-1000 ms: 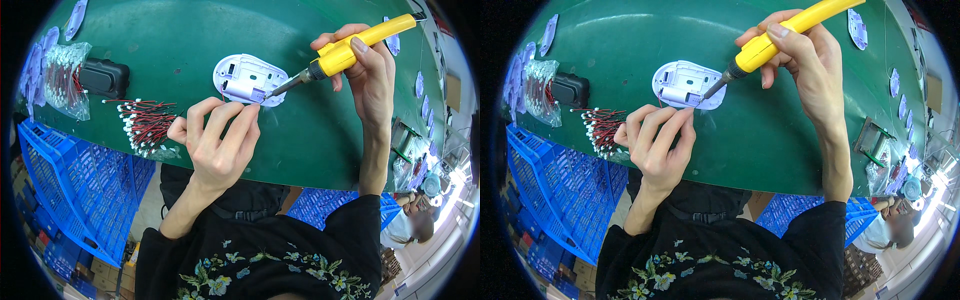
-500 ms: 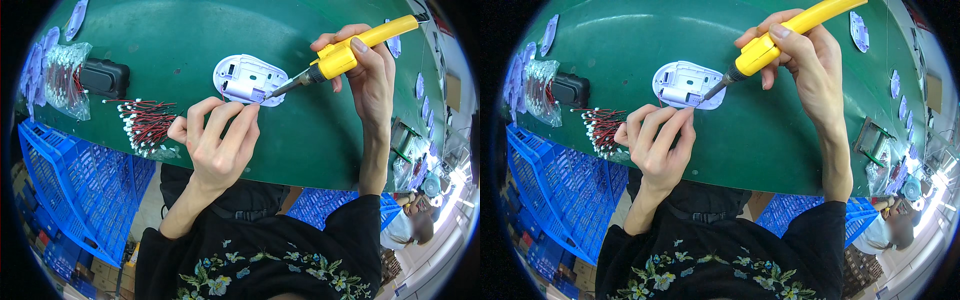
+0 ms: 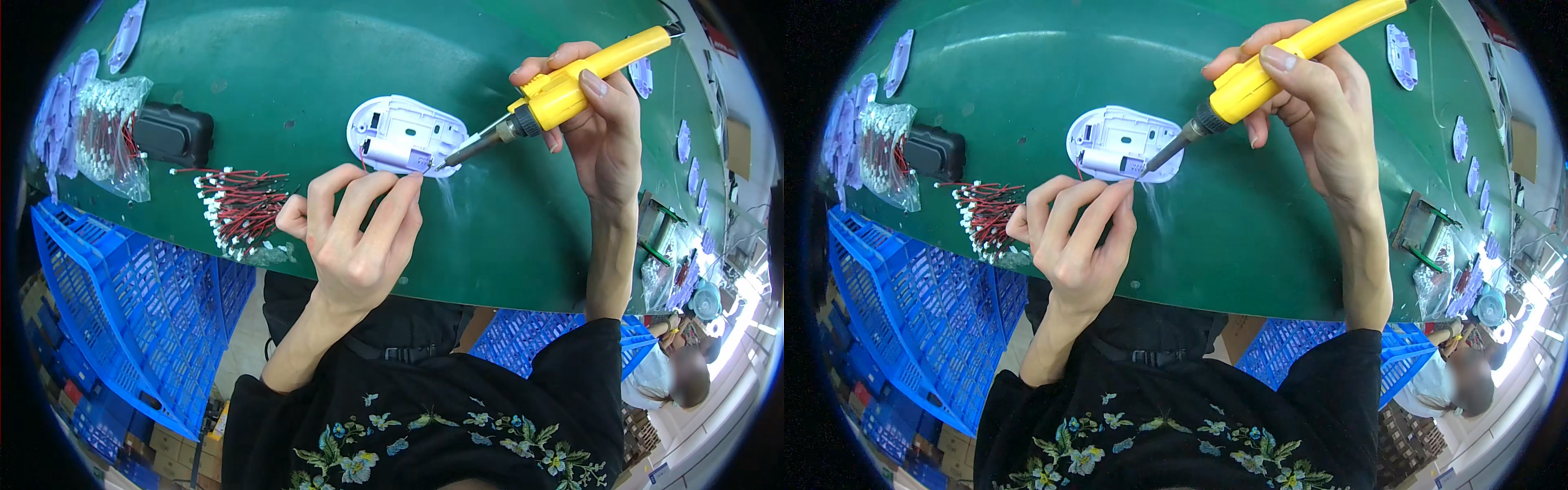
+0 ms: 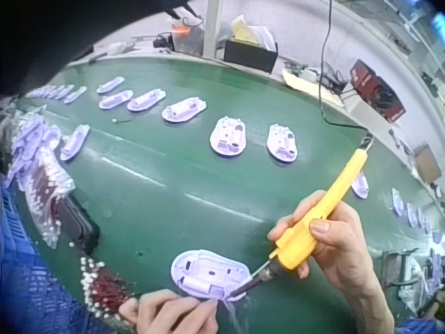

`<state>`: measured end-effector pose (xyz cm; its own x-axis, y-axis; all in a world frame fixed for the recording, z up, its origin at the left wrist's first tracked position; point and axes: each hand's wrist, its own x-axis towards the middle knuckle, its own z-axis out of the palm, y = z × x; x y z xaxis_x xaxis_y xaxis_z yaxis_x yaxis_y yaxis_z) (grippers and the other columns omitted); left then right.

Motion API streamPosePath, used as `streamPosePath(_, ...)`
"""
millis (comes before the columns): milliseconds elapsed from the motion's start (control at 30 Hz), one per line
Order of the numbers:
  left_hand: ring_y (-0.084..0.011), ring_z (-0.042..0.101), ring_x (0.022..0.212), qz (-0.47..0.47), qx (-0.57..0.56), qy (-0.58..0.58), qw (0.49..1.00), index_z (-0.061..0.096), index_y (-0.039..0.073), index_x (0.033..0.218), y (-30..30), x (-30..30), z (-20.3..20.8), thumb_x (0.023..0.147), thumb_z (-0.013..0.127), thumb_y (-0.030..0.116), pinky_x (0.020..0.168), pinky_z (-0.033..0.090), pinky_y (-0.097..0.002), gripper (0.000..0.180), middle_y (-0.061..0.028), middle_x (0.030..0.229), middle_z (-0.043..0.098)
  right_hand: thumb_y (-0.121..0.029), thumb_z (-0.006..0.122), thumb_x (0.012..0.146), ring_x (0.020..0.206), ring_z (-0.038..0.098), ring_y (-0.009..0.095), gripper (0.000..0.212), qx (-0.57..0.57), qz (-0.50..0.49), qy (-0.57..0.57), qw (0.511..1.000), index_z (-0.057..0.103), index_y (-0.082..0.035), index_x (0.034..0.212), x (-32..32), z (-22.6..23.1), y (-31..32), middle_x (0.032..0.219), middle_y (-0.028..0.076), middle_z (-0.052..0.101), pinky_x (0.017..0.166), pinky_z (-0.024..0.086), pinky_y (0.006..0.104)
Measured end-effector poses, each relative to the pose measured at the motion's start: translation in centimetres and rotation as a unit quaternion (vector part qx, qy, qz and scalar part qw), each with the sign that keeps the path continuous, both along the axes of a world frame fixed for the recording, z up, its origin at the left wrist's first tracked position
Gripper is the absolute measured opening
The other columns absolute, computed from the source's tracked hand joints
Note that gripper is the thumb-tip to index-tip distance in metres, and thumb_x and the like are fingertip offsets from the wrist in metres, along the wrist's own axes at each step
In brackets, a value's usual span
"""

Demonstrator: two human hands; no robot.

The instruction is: Soldering wires onto small electronic components on an assembly line.

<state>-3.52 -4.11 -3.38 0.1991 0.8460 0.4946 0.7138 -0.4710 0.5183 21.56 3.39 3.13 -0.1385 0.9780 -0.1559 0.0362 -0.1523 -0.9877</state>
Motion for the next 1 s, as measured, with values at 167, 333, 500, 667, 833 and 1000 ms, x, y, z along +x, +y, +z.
streamPosePath(167,-0.0174,0.060,0.092,0.004,0.002,0.034,0.999,0.080,0.013,0.097,0.0,-0.2,1.0,0.072,0.084,0.008,0.083,0.025,-0.0384,0.026,0.0055,0.093,0.068,-0.025,0.064,0.096,0.078,0.068,0.018,0.036,0.026,-0.019,0.136,0.990,0.059,0.003,0.117,0.6,0.9,0.1,0.114,0.025,0.070,0.063,0.057,0.0272)
streamPosePath(333,-0.0188,0.062,0.091,0.003,-0.005,0.034,0.999,0.080,0.012,0.093,0.0,0.2,1.9,0.071,0.086,0.005,0.086,0.031,-0.0367,0.024,0.0043,0.090,0.069,-0.019,0.073,0.090,0.082,0.068,0.018,0.043,0.074,0.026,0.190,0.979,0.055,-0.003,0.125,2.2,1.5,0.4,0.125,0.026,0.066,0.069,0.058,0.0294)
streamPosePath(500,-0.0206,0.062,0.093,-0.002,-0.019,0.028,0.999,0.079,0.010,0.094,-0.6,-0.1,2.3,0.072,0.085,0.002,0.087,0.034,-0.0365,0.025,0.0023,0.090,0.069,-0.028,0.060,0.105,0.066,0.063,0.017,0.038,0.072,-0.012,0.157,0.985,0.042,-0.013,0.135,2.0,2.8,-0.1,0.138,0.033,0.056,0.065,0.055,0.0268)
streamPosePath(667,-0.0230,0.063,0.096,0.014,-0.011,0.057,0.998,0.079,0.008,0.096,-1.0,-1.0,4.4,0.074,0.083,-0.001,0.091,0.038,-0.0365,0.025,-0.0009,0.092,0.070,-0.028,0.062,0.105,0.060,0.052,0.010,0.034,0.096,-0.052,0.149,0.983,0.047,-0.013,0.130,2.9,2.9,0.0,0.130,0.031,0.062,0.062,0.049,0.0220)
streamPosePath(833,-0.0218,0.064,0.089,-0.007,0.023,0.021,0.999,0.077,0.002,0.097,-0.2,-1.0,7.6,0.079,0.078,-0.006,0.083,0.045,-0.0343,0.020,-0.0068,0.092,0.069,-0.030,0.071,0.100,0.065,0.049,0.009,0.037,0.100,-0.090,0.182,0.974,0.053,-0.009,0.125,2.9,3.7,-0.3,0.116,0.016,0.064,0.062,0.044,0.0228)
streamPosePath(1000,-0.0074,0.057,0.074,-0.082,-0.274,-0.339,0.896,0.069,-0.006,0.114,-1.4,2.4,9.3,0.094,0.069,-0.003,0.062,0.042,-0.0205,0.021,-0.0044,0.098,0.065,-0.044,0.050,0.109,0.059,0.039,0.007,0.035,0.083,-0.118,0.287,0.947,0.058,-0.012,0.119,1.4,5.5,-0.8,0.103,0.007,0.070,0.070,0.043,0.0279)
